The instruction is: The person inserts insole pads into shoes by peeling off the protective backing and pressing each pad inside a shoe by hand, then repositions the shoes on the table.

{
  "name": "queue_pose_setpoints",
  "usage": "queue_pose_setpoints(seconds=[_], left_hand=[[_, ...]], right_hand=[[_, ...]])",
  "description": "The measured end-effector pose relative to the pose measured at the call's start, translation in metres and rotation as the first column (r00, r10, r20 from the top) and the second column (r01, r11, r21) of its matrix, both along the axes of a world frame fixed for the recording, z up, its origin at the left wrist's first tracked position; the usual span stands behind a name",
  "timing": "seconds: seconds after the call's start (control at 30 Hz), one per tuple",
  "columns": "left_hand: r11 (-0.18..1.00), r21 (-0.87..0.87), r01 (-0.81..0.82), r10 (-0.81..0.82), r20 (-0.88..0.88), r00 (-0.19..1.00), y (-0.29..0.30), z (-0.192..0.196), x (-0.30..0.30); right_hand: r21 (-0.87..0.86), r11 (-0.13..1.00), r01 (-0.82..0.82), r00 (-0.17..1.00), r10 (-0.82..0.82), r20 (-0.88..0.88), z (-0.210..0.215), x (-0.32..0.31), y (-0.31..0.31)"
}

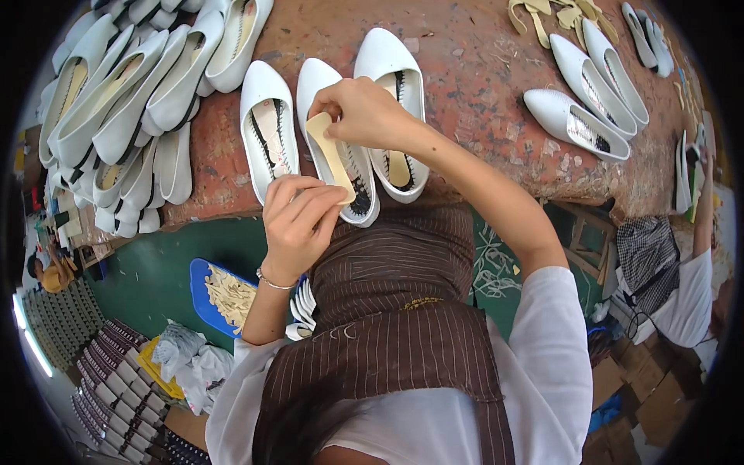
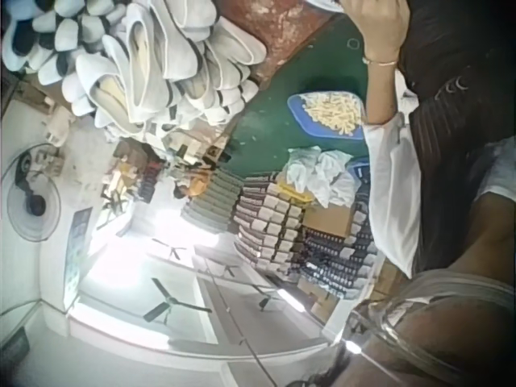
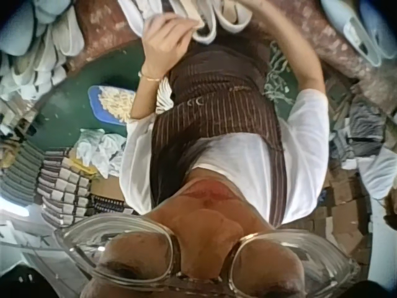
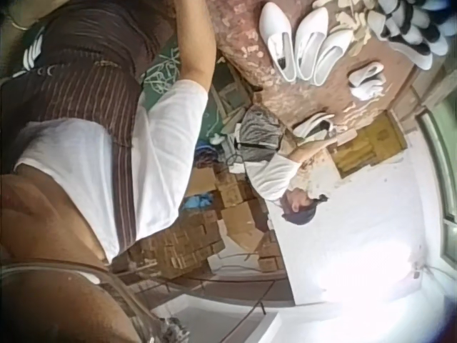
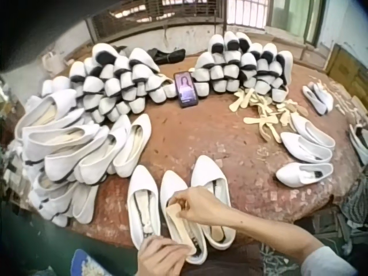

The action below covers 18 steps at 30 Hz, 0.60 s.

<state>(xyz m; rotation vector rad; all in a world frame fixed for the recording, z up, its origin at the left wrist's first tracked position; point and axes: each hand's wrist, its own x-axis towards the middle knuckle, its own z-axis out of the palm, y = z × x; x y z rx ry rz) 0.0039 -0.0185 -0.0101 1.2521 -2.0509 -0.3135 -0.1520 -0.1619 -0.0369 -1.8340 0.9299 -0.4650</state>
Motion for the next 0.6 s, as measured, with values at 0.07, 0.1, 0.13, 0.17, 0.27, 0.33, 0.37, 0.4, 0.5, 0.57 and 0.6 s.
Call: queue_pose_setpoints(seconds=[0.07, 0.1, 0.13, 0.17, 0.27, 0.33, 0.37, 0.4, 0.5, 0.57, 0.6], left_hand=[[0.995, 0.059, 0.077, -0.082, 0.089, 0.993, -0.006, -0.002, 0.004], [0.987, 0.107, 0.119, -0.130, 0.101, 0.986, -0.010, -0.002, 0.006], [0.986, 0.113, 0.123, -0.134, 0.102, 0.986, -0.012, -0.001, 0.007], [0.968, 0.194, 0.157, -0.179, 0.103, 0.978, -0.015, 0.000, 0.007], [0.908, 0.349, 0.232, -0.288, 0.116, 0.951, -0.028, 0.003, 0.010], [0.866, 0.423, 0.268, -0.350, 0.129, 0.928, -0.037, 0.006, 0.009], [0.821, 0.516, 0.243, -0.371, 0.158, 0.915, -0.040, 0.007, 0.008], [0.768, 0.604, 0.212, -0.394, 0.185, 0.900, -0.042, 0.006, 0.006], [0.783, 0.585, 0.210, -0.375, 0.174, 0.910, -0.044, -0.006, 0.000], [0.794, 0.571, 0.208, -0.374, 0.191, 0.908, -0.045, -0.007, -0.006], [0.806, 0.557, 0.200, -0.368, 0.208, 0.906, -0.045, -0.008, -0.008]], right_hand=[[-0.076, 0.997, 0.005, 0.994, -0.014, -0.107, -0.002, 0.003, 0.002], [-0.114, 0.993, 0.024, 0.992, -0.038, -0.123, -0.004, 0.003, 0.004], [-0.108, 0.994, 0.027, 0.992, -0.040, -0.121, -0.003, 0.004, 0.005], [-0.136, 0.990, 0.025, 0.986, -0.047, -0.162, -0.002, 0.006, 0.007], [-0.192, 0.981, 0.035, 0.976, -0.075, -0.205, -0.004, 0.004, 0.010], [-0.221, 0.974, 0.046, 0.974, -0.093, -0.206, -0.005, 0.003, 0.013], [-0.229, 0.972, 0.046, 0.973, -0.095, -0.208, -0.005, 0.004, 0.014], [-0.236, 0.971, 0.046, 0.973, -0.097, -0.210, -0.006, 0.005, 0.016], [-0.243, 0.969, 0.050, 0.974, -0.101, -0.205, -0.007, 0.008, 0.017], [-0.252, 0.967, 0.048, 0.972, -0.103, -0.210, -0.009, 0.007, 0.016], [-0.261, 0.964, 0.041, 0.972, -0.099, -0.214, -0.010, 0.006, 0.015]])
